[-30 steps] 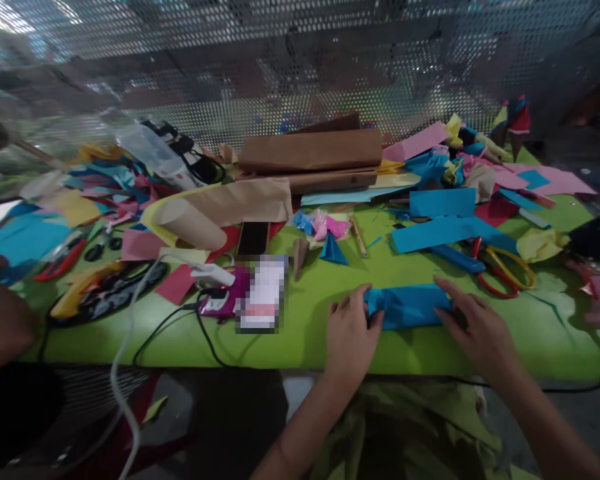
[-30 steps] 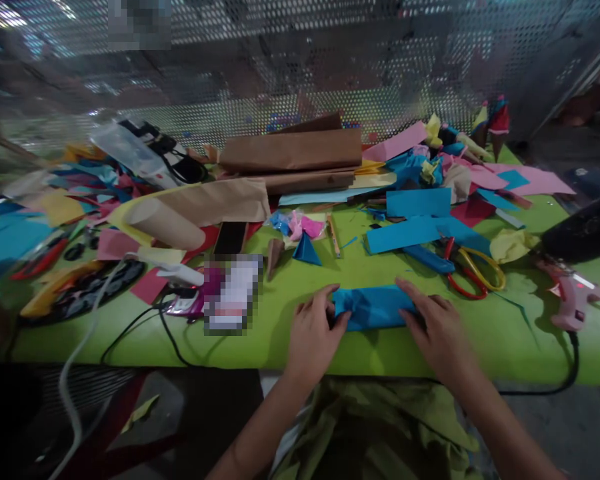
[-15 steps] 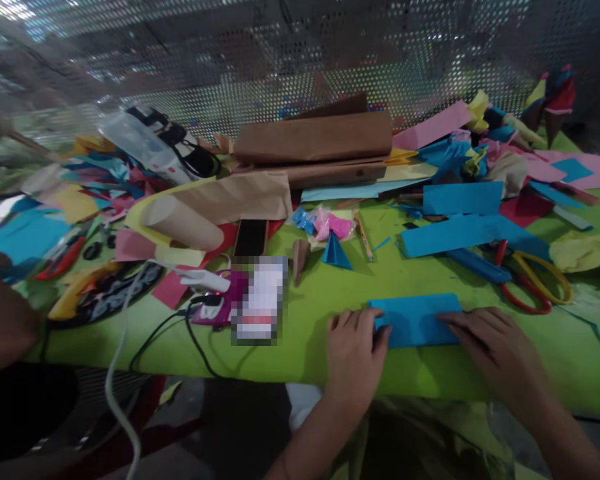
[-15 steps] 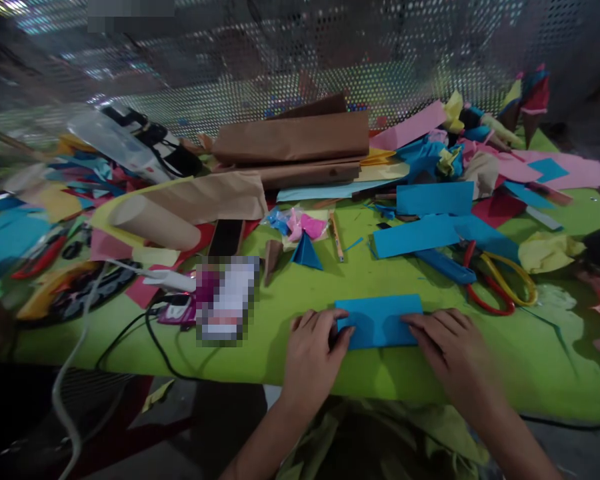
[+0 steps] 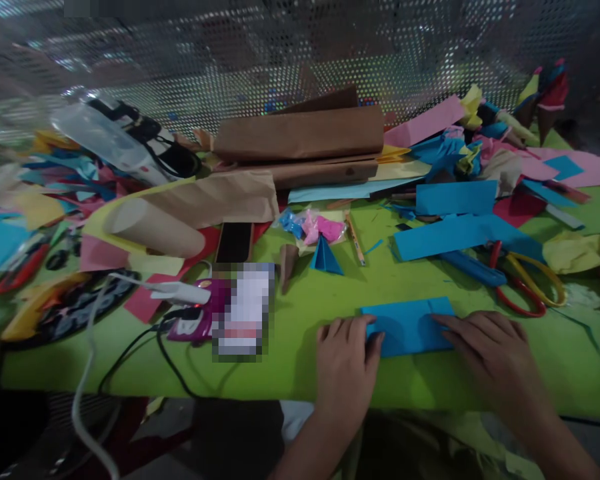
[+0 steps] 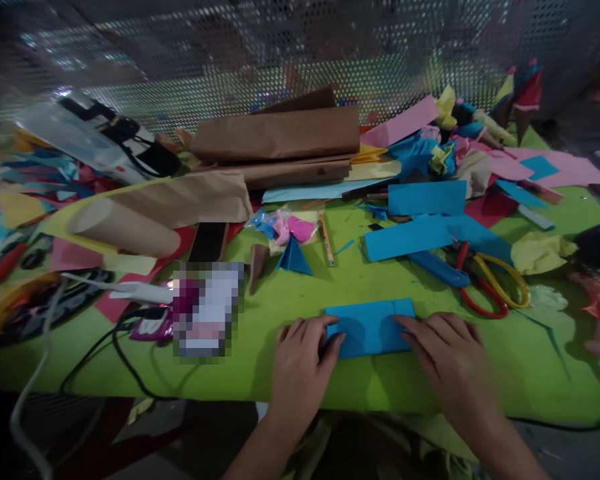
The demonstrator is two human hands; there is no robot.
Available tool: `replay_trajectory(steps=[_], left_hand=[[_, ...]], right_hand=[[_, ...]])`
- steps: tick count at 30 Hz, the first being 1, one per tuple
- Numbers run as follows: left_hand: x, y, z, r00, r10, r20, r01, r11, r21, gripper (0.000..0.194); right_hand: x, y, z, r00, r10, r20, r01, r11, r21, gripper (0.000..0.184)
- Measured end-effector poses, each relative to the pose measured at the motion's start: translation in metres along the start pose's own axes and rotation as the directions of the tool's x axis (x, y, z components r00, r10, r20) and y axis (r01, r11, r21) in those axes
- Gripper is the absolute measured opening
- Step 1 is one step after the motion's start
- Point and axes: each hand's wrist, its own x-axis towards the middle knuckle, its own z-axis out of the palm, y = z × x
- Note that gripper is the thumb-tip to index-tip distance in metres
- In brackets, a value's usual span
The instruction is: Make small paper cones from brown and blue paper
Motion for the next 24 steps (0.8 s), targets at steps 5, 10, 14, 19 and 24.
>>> replay_trajectory(steps=[5, 10, 14, 19, 24], left_hand=[[0.0003, -0.0029, 0.0007, 1.000, 0.028, 0.008, -0.028, 0.999, 0.017, 0.014], [-0.0008, -0.0041, 0.0003, 0.999, 0.042, 0.009, -0.042, 0.999, 0.011, 0.013], [-0.0003, -0.0037, -0.0003, 0.999, 0.042, 0.013, -0.042, 0.999, 0.010, 0.013], [0.0008, -0.0030, -0.0011, 0.999, 0.048, 0.019, -0.049, 0.998, 0.041, 0.013], [-0.0001, -0.0024, -0.0012, 0.999, 0.043, 0.025, -0.044, 0.998, 0.047, 0.012]], right_hand=[[0.0019, -0.0032, -0.0018, 1.000, 0.007, -0.013, -0.007, 1.000, 0.003, 0.033], [0.0027, -0.0035, -0.0032, 1.000, 0.021, 0.002, -0.021, 0.999, 0.039, 0.032], [0.0020, -0.0016, -0.0014, 0.999, 0.034, 0.023, -0.035, 0.999, 0.040, 0.032], [0.0019, -0.0003, 0.0001, 0.998, 0.043, 0.036, -0.044, 0.998, 0.036, 0.033], [0.0034, -0.0015, -0.0018, 0.995, 0.069, 0.066, -0.071, 0.997, 0.019, 0.036]])
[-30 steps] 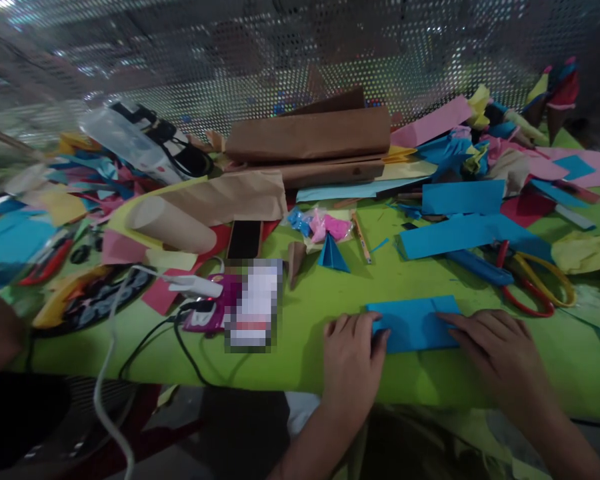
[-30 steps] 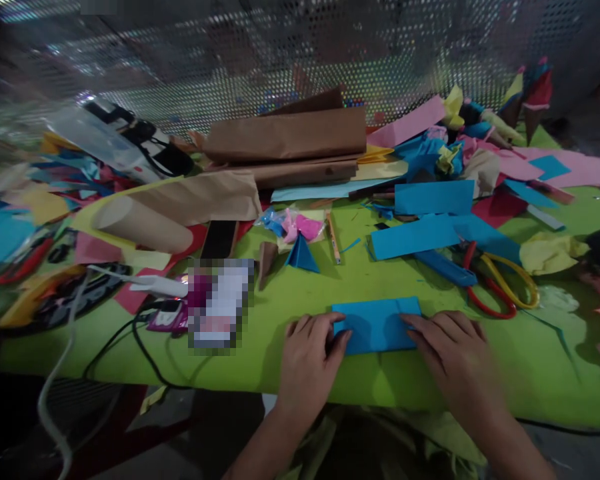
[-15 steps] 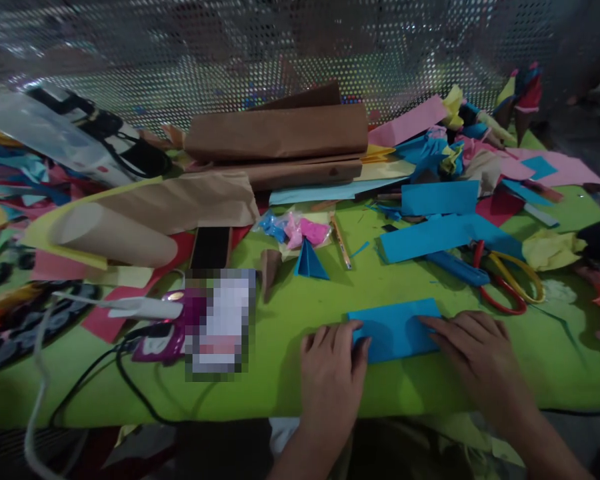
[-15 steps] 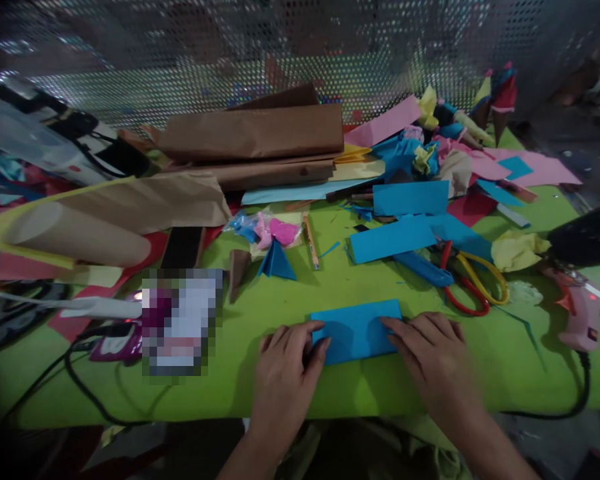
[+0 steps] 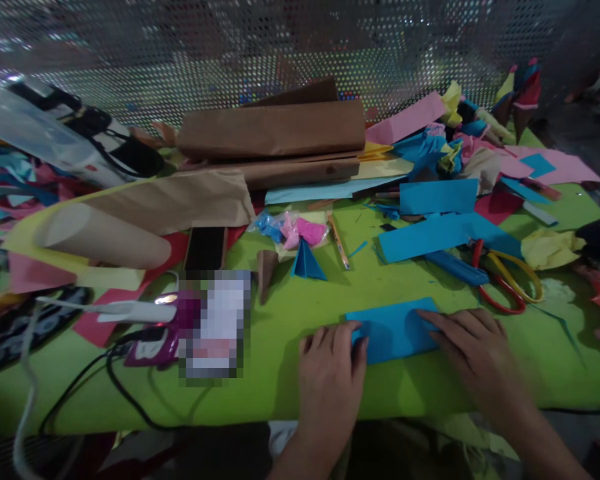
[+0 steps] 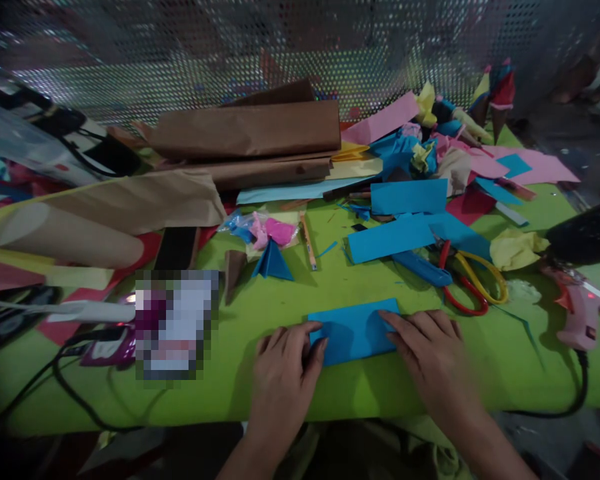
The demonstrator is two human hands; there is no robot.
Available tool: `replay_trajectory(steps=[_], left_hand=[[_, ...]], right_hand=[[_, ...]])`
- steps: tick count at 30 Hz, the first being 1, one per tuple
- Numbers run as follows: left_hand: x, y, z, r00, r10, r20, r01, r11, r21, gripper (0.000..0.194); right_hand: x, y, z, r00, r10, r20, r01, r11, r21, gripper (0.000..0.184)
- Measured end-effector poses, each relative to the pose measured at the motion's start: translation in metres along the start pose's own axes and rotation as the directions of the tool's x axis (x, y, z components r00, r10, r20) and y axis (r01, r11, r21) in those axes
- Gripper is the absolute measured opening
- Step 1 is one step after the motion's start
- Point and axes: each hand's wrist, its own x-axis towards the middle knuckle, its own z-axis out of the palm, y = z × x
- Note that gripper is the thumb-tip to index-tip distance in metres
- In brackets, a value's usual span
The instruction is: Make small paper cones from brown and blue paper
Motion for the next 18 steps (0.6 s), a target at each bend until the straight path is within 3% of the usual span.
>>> replay_trajectory(steps=[18], left_hand=[[0.0025, 0.0043, -0.0010, 0.999, -0.032, 0.022, 0.032, 0.999, 0.037, 0.013]], right_hand=[[-0.0006, -0.0001, 0.0007, 0.999, -0.019, -0.048, 0.017, 0.999, -0.039, 0.036]])
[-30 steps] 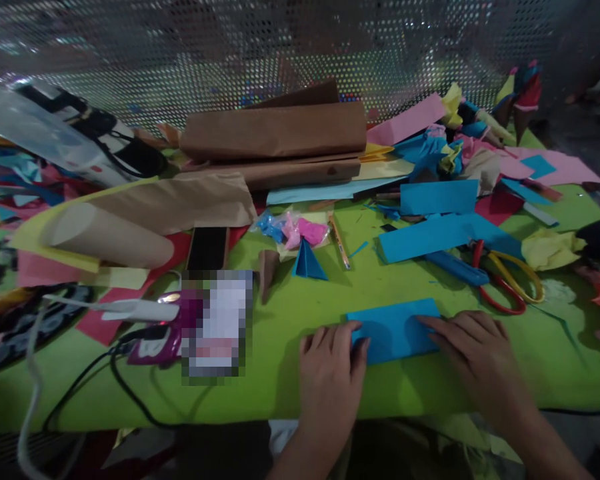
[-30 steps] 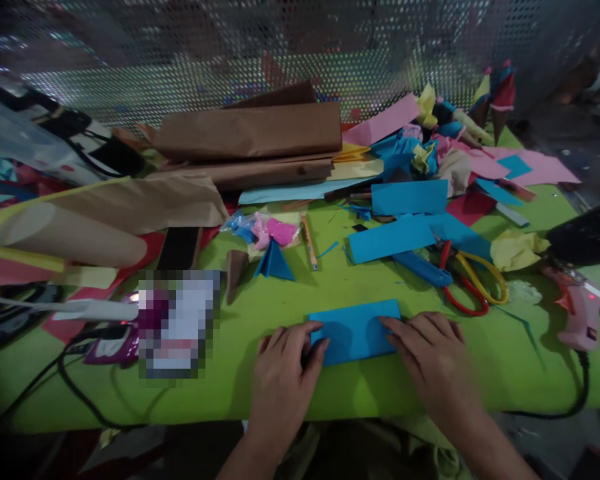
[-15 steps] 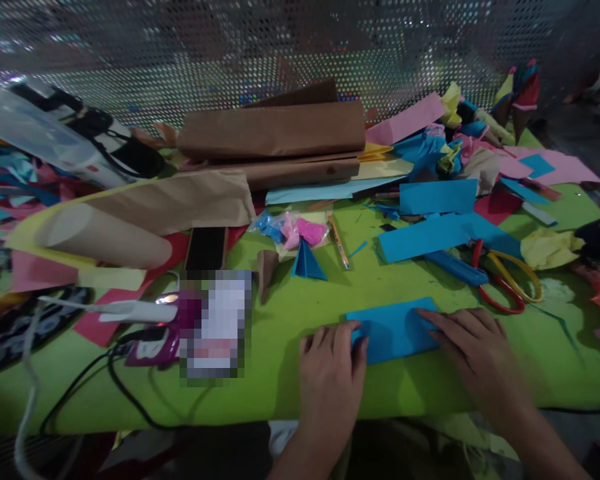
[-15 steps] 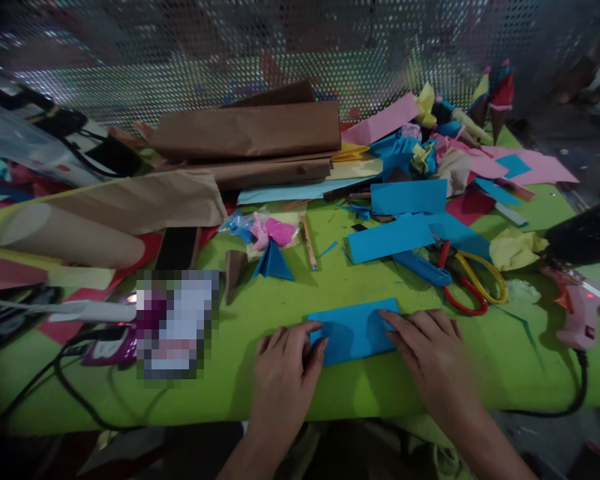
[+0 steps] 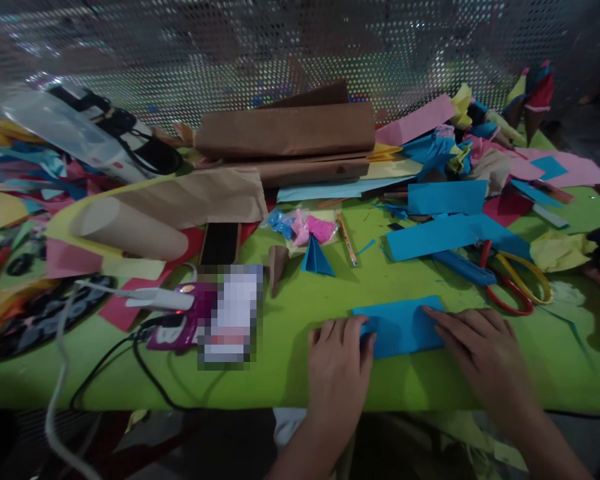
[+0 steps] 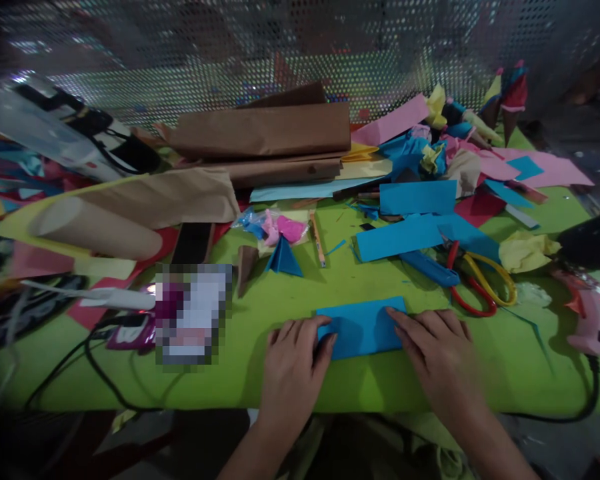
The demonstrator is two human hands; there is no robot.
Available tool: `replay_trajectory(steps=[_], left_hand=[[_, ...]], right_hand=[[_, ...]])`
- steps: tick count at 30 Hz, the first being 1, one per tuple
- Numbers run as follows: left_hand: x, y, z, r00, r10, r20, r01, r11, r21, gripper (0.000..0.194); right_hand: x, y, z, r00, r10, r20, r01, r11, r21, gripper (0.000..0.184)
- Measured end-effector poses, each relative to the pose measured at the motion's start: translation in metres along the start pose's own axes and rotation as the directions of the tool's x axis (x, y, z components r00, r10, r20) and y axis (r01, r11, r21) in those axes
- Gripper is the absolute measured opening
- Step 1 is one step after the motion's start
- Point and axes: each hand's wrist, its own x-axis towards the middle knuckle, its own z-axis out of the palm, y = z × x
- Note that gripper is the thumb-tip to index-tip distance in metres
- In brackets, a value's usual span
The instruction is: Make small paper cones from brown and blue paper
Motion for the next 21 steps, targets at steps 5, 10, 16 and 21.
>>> replay_trajectory(steps=[5, 10, 16, 21], left_hand=[[-0.001, 0.004, -0.003, 1.000, 0.025, -0.016, -0.023, 0.996, 0.083, 0.016], [0.000, 0.001, 0.004, 0.976, 0.217, -0.025, -0.211, 0.965, 0.153, 0.024], [-0.009, -0.007, 0.012, 0.915, 0.399, 0.067, -0.404, 0.898, 0.172, 0.034], [-0.022, -0.008, 0.002, 0.898, 0.400, 0.184, -0.425, 0.896, 0.129, 0.051]], right_hand=[[0.000, 0.000, 0.001, 1.000, -0.001, -0.012, 0.000, 0.999, -0.053, 0.034], [0.000, 0.002, 0.004, 1.000, -0.005, -0.009, 0.005, 0.997, -0.077, 0.034], [0.001, 0.003, 0.005, 0.999, -0.029, -0.040, 0.026, 0.997, -0.075, 0.034], [0.001, 0.000, 0.004, 0.999, -0.024, -0.043, 0.020, 0.996, -0.090, 0.035]])
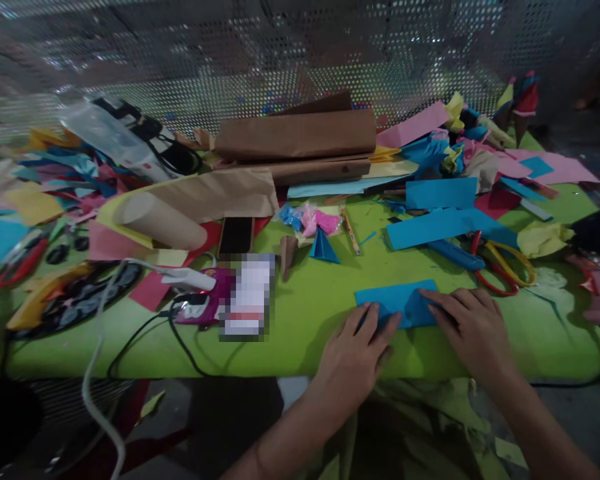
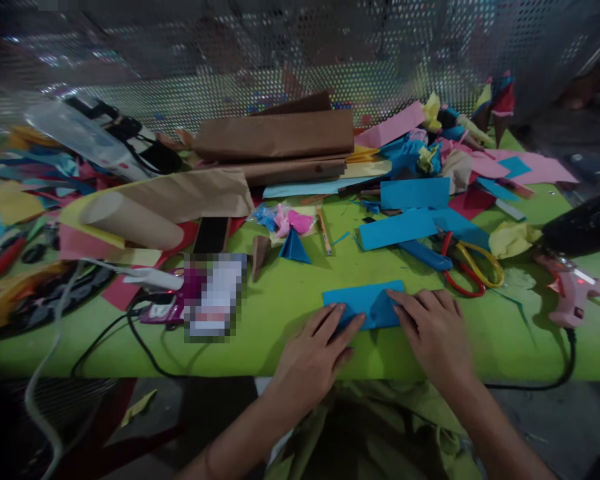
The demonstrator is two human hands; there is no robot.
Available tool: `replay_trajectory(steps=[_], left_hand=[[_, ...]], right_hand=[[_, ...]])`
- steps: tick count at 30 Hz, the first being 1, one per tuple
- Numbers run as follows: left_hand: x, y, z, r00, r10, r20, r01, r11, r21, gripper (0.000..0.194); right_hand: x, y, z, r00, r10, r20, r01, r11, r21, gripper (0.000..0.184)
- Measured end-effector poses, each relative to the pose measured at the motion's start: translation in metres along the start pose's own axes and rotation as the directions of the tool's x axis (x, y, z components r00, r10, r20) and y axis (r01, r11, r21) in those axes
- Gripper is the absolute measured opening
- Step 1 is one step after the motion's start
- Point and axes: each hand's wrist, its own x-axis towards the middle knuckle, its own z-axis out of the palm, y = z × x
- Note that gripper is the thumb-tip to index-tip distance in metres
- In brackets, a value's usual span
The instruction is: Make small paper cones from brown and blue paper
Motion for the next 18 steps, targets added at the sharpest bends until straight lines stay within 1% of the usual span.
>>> replay_trajectory(steps=[3, 7, 8, 10, 12, 13, 15, 16, 18], left_hand=[[-0.003, 0.000, -0.004, 0.999, 0.023, 0.048, -0.022, 1.000, -0.013, 0.061], [-0.001, 0.000, -0.006, 0.998, 0.029, 0.049, -0.029, 1.000, 0.002, 0.066], [0.000, 0.000, -0.006, 0.998, 0.029, 0.049, -0.029, 1.000, 0.007, 0.066], [0.001, 0.001, -0.007, 0.998, 0.038, 0.053, -0.039, 0.999, 0.013, 0.066], [0.001, 0.000, -0.007, 0.997, 0.050, 0.056, -0.051, 0.999, 0.020, 0.067], [0.001, 0.000, -0.007, 0.997, 0.056, 0.057, -0.058, 0.998, 0.024, 0.066], [-0.001, -0.001, -0.005, 0.996, 0.072, 0.054, -0.074, 0.997, 0.032, 0.058], [-0.002, -0.002, -0.004, 0.995, 0.081, 0.053, -0.083, 0.996, 0.037, 0.053], [-0.003, -0.004, -0.002, 0.994, 0.096, 0.053, -0.098, 0.994, 0.044, 0.046]], right_hand=[[0.001, 0.001, 0.001, 1.000, 0.006, -0.001, -0.006, 1.000, 0.002, 0.034], [0.002, 0.004, 0.000, 1.000, -0.010, 0.010, 0.010, 0.999, 0.044, 0.034], [0.002, 0.003, -0.002, 1.000, -0.007, -0.005, 0.007, 0.999, 0.045, 0.034], [-0.002, -0.004, -0.008, 0.996, 0.010, -0.087, -0.008, 1.000, 0.025, 0.031], [-0.009, -0.018, -0.015, 0.987, -0.019, -0.159, 0.022, 1.000, 0.014, 0.032], [-0.013, -0.028, -0.017, 0.987, -0.075, -0.145, 0.080, 0.996, 0.031, 0.035], [-0.022, -0.047, -0.018, 0.974, -0.222, -0.036, 0.225, 0.968, 0.108, 0.043], [-0.027, -0.056, -0.017, 0.961, -0.275, 0.031, 0.269, 0.954, 0.133, 0.047], [-0.035, -0.067, -0.012, 0.945, -0.310, 0.105, 0.294, 0.945, 0.140, 0.054]])
